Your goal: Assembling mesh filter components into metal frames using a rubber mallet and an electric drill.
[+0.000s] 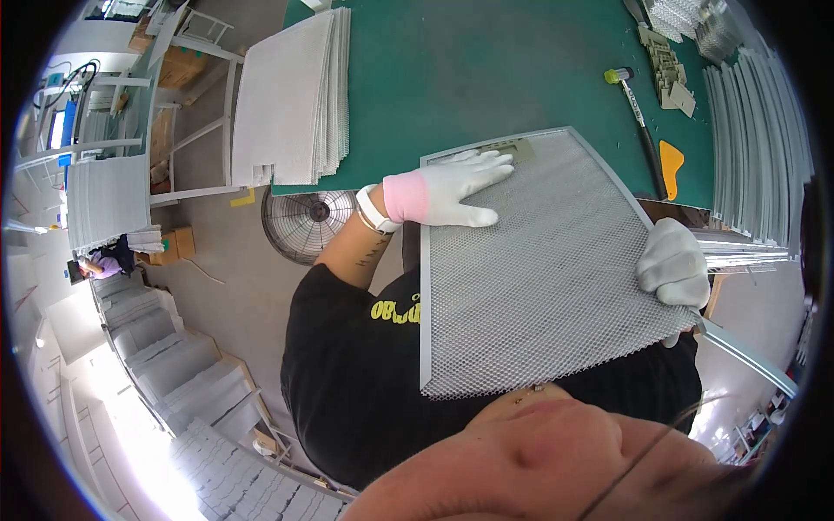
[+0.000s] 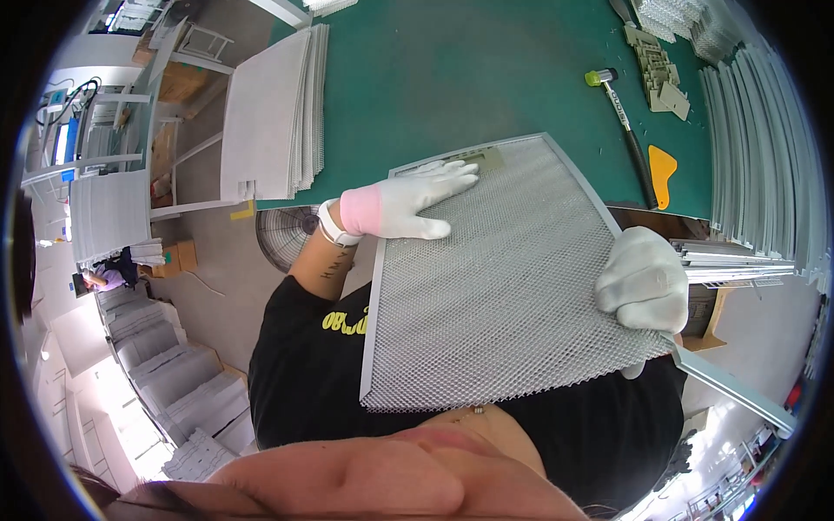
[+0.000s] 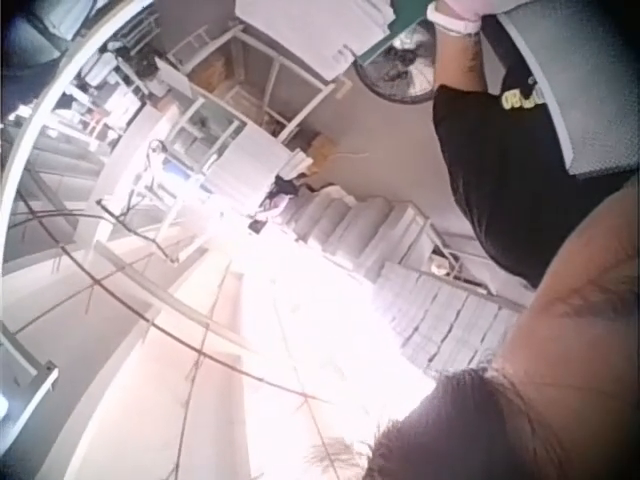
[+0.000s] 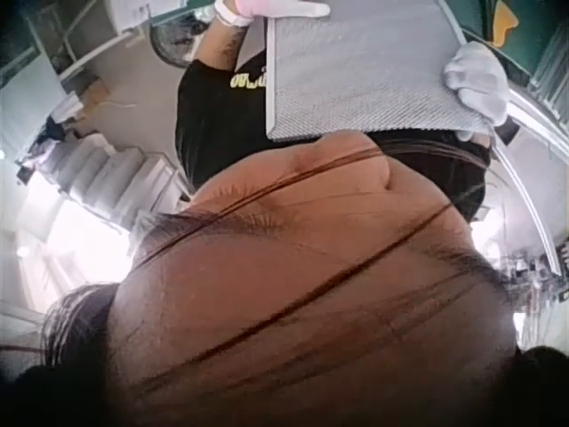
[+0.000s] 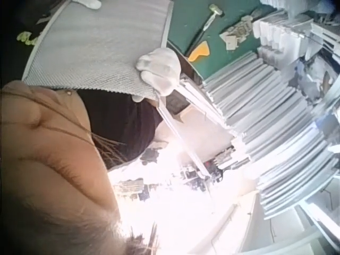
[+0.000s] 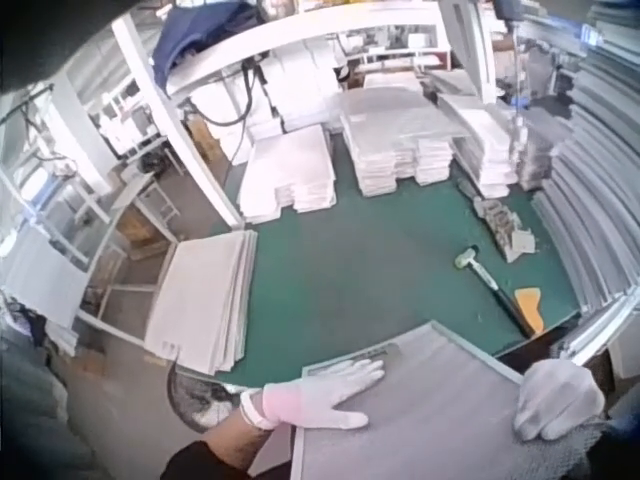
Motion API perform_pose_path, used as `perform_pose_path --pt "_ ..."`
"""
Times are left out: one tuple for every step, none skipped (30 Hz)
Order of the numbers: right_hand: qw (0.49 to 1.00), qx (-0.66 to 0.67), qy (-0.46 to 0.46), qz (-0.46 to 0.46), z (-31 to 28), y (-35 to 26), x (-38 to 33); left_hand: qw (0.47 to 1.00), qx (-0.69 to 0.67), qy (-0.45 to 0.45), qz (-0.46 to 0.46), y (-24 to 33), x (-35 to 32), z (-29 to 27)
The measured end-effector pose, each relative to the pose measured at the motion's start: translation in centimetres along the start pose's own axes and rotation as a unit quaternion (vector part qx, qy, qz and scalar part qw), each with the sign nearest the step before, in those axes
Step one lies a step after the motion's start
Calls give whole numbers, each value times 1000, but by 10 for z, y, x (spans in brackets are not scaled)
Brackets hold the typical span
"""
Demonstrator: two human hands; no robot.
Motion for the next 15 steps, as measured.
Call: perform_pose_path --pt "1000 -11 -4 4 1 -3 3 1000 3 -7 4 0 4 0" --pt "1000 -21 -8 7 -1 -5 6 1000 6 -12 8 0 7 -2" --pt "999 -31 -7 10 -1 -8 5 1000 7 -19 10 2 11 -2" --pt "999 -41 -8 13 -1 -12 4 999 41 -19 1 5 16 -4" --pt "999 -51 -9 15 -2 -15 4 997 77 -18 -7 6 21 -6" --pt "999 -39 -7 1 0 -2 -2 997 77 -10 -28 -5 15 -6" --pt "999 -47 -12 2 1 -4 3 997 79 -14 -14 -11 23 -6" --pt "999 -50 -15 2 2 -6 6 996 82 -18 -1 -16 32 -8" --pt "999 -48 0 16 2 1 1 997 82 -13 -9 -27 37 -8" --pt "997 -66 13 41 -3 -8 3 996 74 -37 18 -24 54 -8" --pt "994 -83 26 64 -7 -16 4 995 66 -60 45 -20 70 -7" --pt "991 -93 40 84 -10 -17 3 995 57 -74 44 -22 81 -4" --pt "991 -96 39 83 -7 -16 -1 994 59 -75 46 -24 83 -3" --pt "991 -104 59 60 -3 -15 -7 995 58 -70 48 -26 84 -2" --pt "989 -115 79 38 -2 -18 -9 995 56 -68 53 -23 89 -3"
Point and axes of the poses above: each hand's wrist, its own x-axis towards the middle knuckle, its own z-axis out of the palm, y = z × x, the point moved 5 cm from there along x, towards the middle knuckle, and after that the axes turned 3 degrees about -z, right-handed, at the moved point
